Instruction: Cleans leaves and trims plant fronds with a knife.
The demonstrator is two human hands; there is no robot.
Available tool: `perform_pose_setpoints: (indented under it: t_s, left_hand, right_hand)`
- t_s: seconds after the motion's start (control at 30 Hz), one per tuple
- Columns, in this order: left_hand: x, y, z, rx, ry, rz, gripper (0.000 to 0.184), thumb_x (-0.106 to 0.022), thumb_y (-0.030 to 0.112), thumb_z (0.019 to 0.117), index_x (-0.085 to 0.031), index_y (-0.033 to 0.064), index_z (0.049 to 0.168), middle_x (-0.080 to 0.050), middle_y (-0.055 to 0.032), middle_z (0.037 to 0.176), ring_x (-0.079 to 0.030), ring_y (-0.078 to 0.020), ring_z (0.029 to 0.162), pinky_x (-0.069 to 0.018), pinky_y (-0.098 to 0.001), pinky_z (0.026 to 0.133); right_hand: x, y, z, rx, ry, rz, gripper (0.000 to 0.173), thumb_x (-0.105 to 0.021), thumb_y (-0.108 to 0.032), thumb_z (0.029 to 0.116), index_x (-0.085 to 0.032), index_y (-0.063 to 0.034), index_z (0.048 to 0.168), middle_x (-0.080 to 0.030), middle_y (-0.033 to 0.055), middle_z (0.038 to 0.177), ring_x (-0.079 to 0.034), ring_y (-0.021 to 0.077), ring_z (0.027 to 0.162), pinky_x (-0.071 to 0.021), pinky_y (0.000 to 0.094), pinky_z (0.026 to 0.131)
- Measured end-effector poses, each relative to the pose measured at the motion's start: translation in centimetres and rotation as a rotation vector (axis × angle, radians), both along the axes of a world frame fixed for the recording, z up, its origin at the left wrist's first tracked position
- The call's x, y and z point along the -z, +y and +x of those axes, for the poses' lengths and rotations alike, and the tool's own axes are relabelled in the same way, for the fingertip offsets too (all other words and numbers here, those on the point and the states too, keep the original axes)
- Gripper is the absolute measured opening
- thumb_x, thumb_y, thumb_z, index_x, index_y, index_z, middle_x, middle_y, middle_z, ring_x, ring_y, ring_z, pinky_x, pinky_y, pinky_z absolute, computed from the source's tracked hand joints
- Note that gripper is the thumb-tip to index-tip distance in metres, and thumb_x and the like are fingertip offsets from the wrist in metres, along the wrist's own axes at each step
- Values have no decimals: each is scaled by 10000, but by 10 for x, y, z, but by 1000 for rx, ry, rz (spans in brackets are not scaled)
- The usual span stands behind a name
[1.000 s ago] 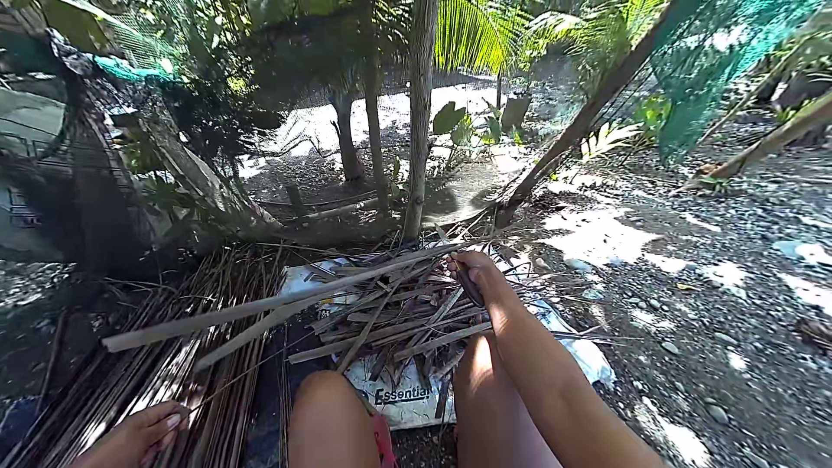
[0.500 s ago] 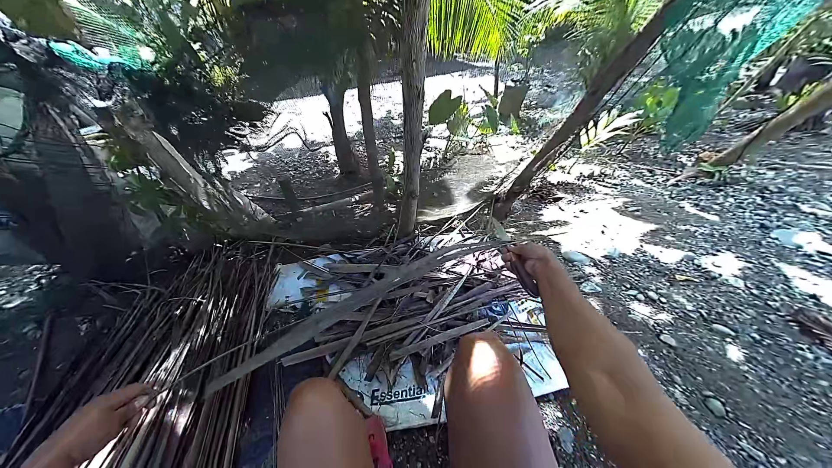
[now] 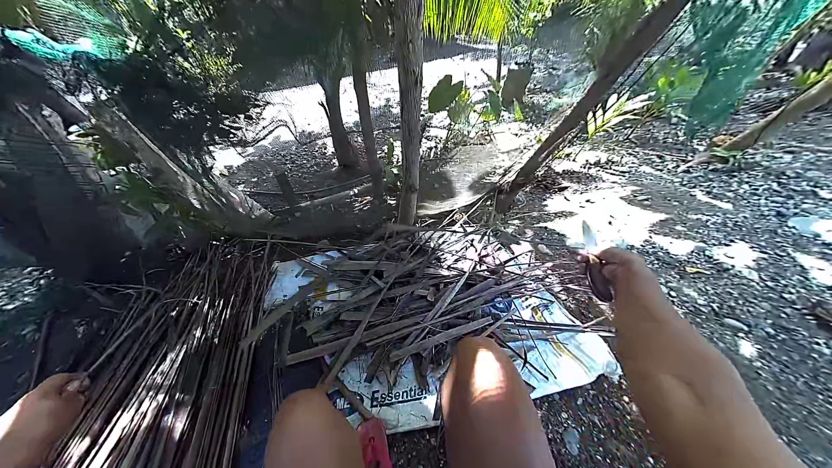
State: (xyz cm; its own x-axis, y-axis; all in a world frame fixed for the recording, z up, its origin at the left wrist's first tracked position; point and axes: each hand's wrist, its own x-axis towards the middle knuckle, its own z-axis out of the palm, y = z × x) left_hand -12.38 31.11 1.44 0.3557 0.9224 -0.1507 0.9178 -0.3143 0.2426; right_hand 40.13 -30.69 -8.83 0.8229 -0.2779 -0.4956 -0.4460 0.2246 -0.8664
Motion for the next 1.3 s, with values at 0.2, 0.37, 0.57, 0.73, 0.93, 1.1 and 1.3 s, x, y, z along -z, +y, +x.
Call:
perform_pose_setpoints:
  t_s: [0.2, 0.37, 0.57, 0.73, 0.93, 1.1, 1.3]
  left_hand:
    - [22, -14, 36, 269, 46, -21, 347, -444, 117, 1093, -583, -106, 1320, -596, -384, 1279, -561, -564, 1223, -389, -710, 1035]
    - [25, -100, 107, 717, 91, -269, 337, -436, 121, 1099, -616, -73, 1309, -676, -309, 1153, -650, -460, 1098, -445, -600, 1025]
    - [-4, -186, 132, 1024, -174, -480, 309, -449, 133, 1085, -655, -22, 1256, -679, -98, 930, -580, -125, 721, -501, -309, 715]
    - [1, -217, 136, 904, -846, -545, 248, -449, 77, 1040, -651, -14, 1152, -641, 88, 802, -541, 66, 596, -469, -104, 562]
    - [37, -234, 161, 747, -1102, -497, 257, -446, 89, 1047, -641, -28, 1166, -580, 96, 744, -454, 65, 553, -393, -106, 517]
    - [55, -247, 164, 571, -1090, -586, 231, -425, 64, 1073, -629, -44, 1091, -629, 35, 735, -524, 24, 527, -452, -132, 502]
    - [57, -249, 170, 524, -1037, -503, 202, -475, 61, 1056, -656, -29, 1056, -611, 44, 735, -495, 32, 575, -434, -150, 564]
  right_hand:
    - [4, -47, -9, 172, -70, -40, 139, -421, -49, 1039, -449, -23, 1173, -488, 68, 822, -519, 123, 573, -500, 274, 535]
    - [-23, -18, -29, 170, -117, 50, 60, -401, -68, 1057, -450, -50, 1086, -495, 33, 740, -513, 94, 522, -499, 247, 501]
    - [-89, 75, -68, -99, -251, 289, 215, -372, -262, 1120, -506, -113, 1041, -513, -41, 651, -482, 28, 460, -453, 178, 438]
    - [-116, 138, -113, -366, -711, 536, 268, -252, -252, 1134, -502, -167, 1178, -545, -70, 623, -504, 30, 437, -476, 187, 422]
    - [-102, 193, -201, -1038, -641, 478, 384, -439, -122, 993, -410, -67, 1372, -548, -80, 589, -505, 25, 427, -468, 183, 430]
    - [-62, 228, -240, -1395, -400, 337, 620, -514, -88, 977, -300, -58, 1558, -559, -34, 696, -514, 47, 477, -471, 214, 457]
    - [-51, 238, -242, -1428, -289, 414, 543, -496, -31, 985, -392, -99, 1514, -639, 19, 799, -544, 63, 485, -482, 210, 449]
